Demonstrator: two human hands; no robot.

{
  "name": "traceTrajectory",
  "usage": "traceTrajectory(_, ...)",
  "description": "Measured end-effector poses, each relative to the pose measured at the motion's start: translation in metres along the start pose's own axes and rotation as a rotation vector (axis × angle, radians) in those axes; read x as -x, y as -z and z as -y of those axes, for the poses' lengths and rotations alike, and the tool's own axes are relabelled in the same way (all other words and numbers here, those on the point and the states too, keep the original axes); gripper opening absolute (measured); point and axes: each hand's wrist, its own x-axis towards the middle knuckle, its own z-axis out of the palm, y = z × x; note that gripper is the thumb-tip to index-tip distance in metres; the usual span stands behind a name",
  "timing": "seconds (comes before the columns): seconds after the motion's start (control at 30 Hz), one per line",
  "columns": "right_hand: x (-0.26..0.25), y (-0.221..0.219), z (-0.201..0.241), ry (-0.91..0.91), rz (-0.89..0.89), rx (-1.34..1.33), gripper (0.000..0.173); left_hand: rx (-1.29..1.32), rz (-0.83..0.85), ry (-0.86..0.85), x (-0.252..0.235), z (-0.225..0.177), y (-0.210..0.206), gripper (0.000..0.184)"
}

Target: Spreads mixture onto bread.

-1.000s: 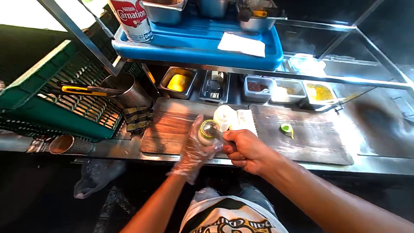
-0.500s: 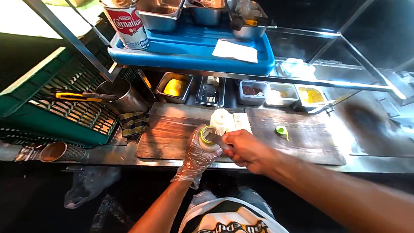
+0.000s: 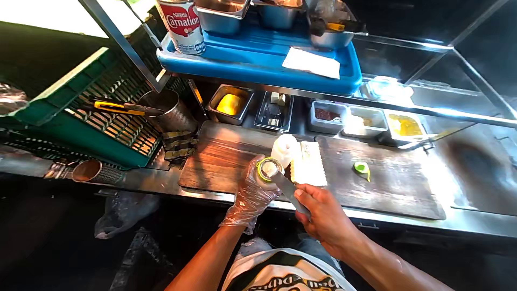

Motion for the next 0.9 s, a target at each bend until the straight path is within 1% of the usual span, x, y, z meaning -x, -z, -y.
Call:
traceTrajectory(0.07,0.000,0.008,-0.007,0.026,0.037,-0.012,0.025,-0.004,-0.007,0.013,0.001,0.000,0.000,0.106)
traceTrajectory(0.13,0.000,0.020,-0.015,0.079,0.115,-0.018,0.027,0.001,-0.014,0.007,0.003,0.000,-0.001,0.107)
traceTrajectory(0.3,-0.002,0.060,-0.036,0.299,0.398,-0.081,0.033,0.016,-0.029,0.042,0.007,0.000,0.000,0.107)
traceTrajectory(0.37,-0.007,0.085,-0.042,0.382,0.431,-0.107,0.034,-0.010,-0.059,0.036,0.009,0.000,-0.001,0.109)
traceTrajectory(0.4,-0.012,0.101,-0.043,0.416,0.395,-0.088,0.034,-0.012,-0.075,0.032,0.010,0.000,-0.001,0.110)
traceTrajectory(0.47,-0.030,0.136,-0.045,0.491,0.225,0.015,0.034,-0.037,-0.123,0.032,0.013,-0.002,-0.004,0.110)
traceTrajectory(0.5,-0.045,0.155,-0.045,0.544,0.127,0.135,0.033,-0.045,-0.152,0.037,0.013,-0.003,-0.004,0.110)
traceTrajectory(0.57,-0.083,0.193,-0.042,0.681,-0.044,0.510,0.033,-0.066,-0.202,0.062,0.010,-0.008,-0.004,0.110)
traceTrajectory(0.6,-0.101,0.208,-0.037,0.712,-0.107,0.709,0.033,-0.089,-0.220,0.066,0.009,-0.009,-0.005,0.110)
traceTrajectory(0.67,-0.136,0.223,-0.025,0.738,-0.184,0.999,0.034,-0.128,-0.230,0.068,0.010,-0.011,-0.006,0.112)
traceTrajectory(0.77,-0.185,0.237,-0.022,0.819,-0.265,1.287,0.033,-0.125,-0.256,0.121,0.012,-0.013,-0.012,0.115)
traceTrajectory(0.83,-0.209,0.251,-0.032,0.921,-0.280,1.386,0.037,-0.108,-0.296,0.133,0.012,-0.017,-0.016,0.116)
traceTrajectory(0.9,-0.208,0.263,-0.041,0.947,-0.257,1.404,0.040,-0.090,-0.310,0.169,0.013,-0.019,-0.018,0.117)
